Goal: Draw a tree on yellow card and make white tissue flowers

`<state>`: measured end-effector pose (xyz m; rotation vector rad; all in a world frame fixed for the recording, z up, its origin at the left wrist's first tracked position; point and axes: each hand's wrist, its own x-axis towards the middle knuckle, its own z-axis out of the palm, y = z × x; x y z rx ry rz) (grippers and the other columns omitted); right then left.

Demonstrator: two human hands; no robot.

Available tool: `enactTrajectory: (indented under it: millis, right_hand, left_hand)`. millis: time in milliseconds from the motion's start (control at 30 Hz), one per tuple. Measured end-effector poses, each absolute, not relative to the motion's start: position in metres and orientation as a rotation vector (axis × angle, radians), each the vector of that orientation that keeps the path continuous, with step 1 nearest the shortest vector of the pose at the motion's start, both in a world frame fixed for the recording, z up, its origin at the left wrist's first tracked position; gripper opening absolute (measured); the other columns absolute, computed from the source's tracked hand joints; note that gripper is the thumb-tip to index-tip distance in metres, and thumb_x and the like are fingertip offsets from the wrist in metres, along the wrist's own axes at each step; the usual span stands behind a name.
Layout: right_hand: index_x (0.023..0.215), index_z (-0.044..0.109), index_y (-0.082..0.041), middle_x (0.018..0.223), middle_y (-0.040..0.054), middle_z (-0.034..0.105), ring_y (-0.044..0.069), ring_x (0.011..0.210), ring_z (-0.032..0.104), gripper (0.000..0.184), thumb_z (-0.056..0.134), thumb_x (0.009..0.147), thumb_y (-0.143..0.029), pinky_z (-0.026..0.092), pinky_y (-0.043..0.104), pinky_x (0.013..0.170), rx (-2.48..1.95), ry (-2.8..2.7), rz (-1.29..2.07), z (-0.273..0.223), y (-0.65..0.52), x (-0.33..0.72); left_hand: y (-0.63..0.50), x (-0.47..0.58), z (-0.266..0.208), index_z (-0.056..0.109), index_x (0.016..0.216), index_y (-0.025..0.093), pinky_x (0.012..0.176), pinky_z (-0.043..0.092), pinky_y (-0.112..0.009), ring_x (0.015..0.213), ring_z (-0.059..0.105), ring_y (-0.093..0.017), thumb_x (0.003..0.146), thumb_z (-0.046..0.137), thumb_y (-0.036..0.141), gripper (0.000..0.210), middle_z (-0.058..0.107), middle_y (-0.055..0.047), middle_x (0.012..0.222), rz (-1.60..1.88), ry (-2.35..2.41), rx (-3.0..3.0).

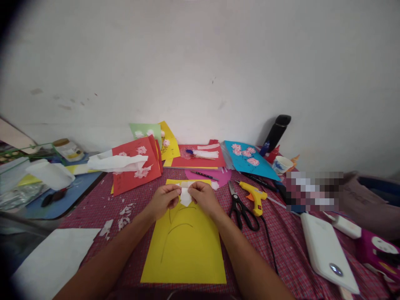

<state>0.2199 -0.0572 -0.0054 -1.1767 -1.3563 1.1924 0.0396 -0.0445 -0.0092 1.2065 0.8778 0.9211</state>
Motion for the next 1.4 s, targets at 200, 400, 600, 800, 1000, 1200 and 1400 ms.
enactTrajectory:
  millis: [200, 400, 600, 800, 1000, 1200, 1400]
  right_hand:
    - [0.062, 0.054, -0.020, 0.049, -0.0059, 0.049, 0.009, 0.044, 0.040, 0.018, 0.058, 0.076, -0.030, 0.029, 0.023, 0.047, -1.168, -1.358, 1.210, -0.0097, -0.0568, 0.2203]
    - [0.062, 0.055, -0.019, 0.049, -0.0053, 0.050, 0.009, 0.044, 0.039, 0.017, 0.058, 0.075, -0.030, 0.028, 0.023, 0.046, -1.186, -1.373, 1.222, -0.0085, -0.0571, 0.2203]
    - [0.061, 0.054, -0.019, 0.049, -0.0055, 0.049, 0.009, 0.044, 0.038, 0.017, 0.058, 0.075, -0.029, 0.026, 0.023, 0.046, -1.182, -1.383, 1.216, -0.0102, -0.0568, 0.2206]
    - [0.061, 0.054, -0.019, 0.049, -0.0061, 0.048, 0.009, 0.044, 0.037, 0.019, 0.058, 0.076, -0.029, 0.026, 0.023, 0.046, -1.184, -1.380, 1.205, -0.0102, -0.0569, 0.2202]
    - [0.062, 0.054, -0.019, 0.049, -0.0064, 0.048, 0.009, 0.045, 0.038, 0.021, 0.060, 0.077, -0.032, 0.027, 0.023, 0.046, -1.172, -1.367, 1.195, -0.0069, -0.0585, 0.2189]
    - [0.064, 0.056, -0.019, 0.050, -0.0057, 0.050, 0.009, 0.045, 0.040, 0.024, 0.061, 0.080, -0.036, 0.029, 0.023, 0.047, -1.107, -1.366, 1.257, -0.0042, -0.0595, 0.2189]
    - [0.059, 0.055, -0.019, 0.047, -0.0048, 0.050, 0.009, 0.044, 0.042, 0.029, 0.062, 0.078, -0.038, 0.030, 0.023, 0.046, -1.194, -1.417, 1.312, -0.0041, -0.0608, 0.2172]
  left_hand:
    - [-0.0449, 0.0395, -0.0075, 0.062, 0.081, 0.014, 0.041, 0.028, -0.019, 0.040, 0.042, -0.006, 0.077, 0.066, 0.039, 0.025, 0.051, 0.005, 0.048, 0.914, 0.891, 1.215]
    - [-0.0434, 0.0385, -0.0111, 0.062, 0.079, 0.014, 0.040, 0.030, -0.019, 0.041, 0.044, -0.007, 0.077, 0.066, 0.038, 0.024, 0.052, 0.004, 0.050, 0.912, 0.899, 1.260]
    - [-0.0436, 0.0389, -0.0111, 0.060, 0.077, 0.015, 0.040, 0.030, -0.019, 0.041, 0.043, -0.007, 0.080, 0.063, 0.036, 0.022, 0.052, 0.004, 0.049, 0.894, 0.925, 1.301]
    - [-0.0435, 0.0388, -0.0109, 0.059, 0.075, 0.015, 0.040, 0.029, -0.019, 0.041, 0.043, -0.007, 0.079, 0.064, 0.036, 0.022, 0.051, 0.004, 0.049, 0.891, 0.881, 1.296]
    - [-0.0433, 0.0394, -0.0102, 0.059, 0.075, 0.015, 0.040, 0.029, -0.019, 0.040, 0.044, -0.007, 0.076, 0.066, 0.037, 0.023, 0.051, 0.005, 0.049, 0.902, 0.898, 1.240]
    - [-0.0423, 0.0405, -0.0097, 0.058, 0.076, 0.015, 0.038, 0.026, -0.019, 0.038, 0.042, -0.006, 0.075, 0.068, 0.039, 0.026, 0.051, 0.005, 0.048, 0.924, 0.910, 1.171]
    - [-0.0416, 0.0407, -0.0094, 0.058, 0.077, 0.015, 0.038, 0.028, -0.019, 0.038, 0.043, -0.006, 0.073, 0.070, 0.039, 0.027, 0.052, 0.005, 0.049, 0.948, 0.927, 1.132]
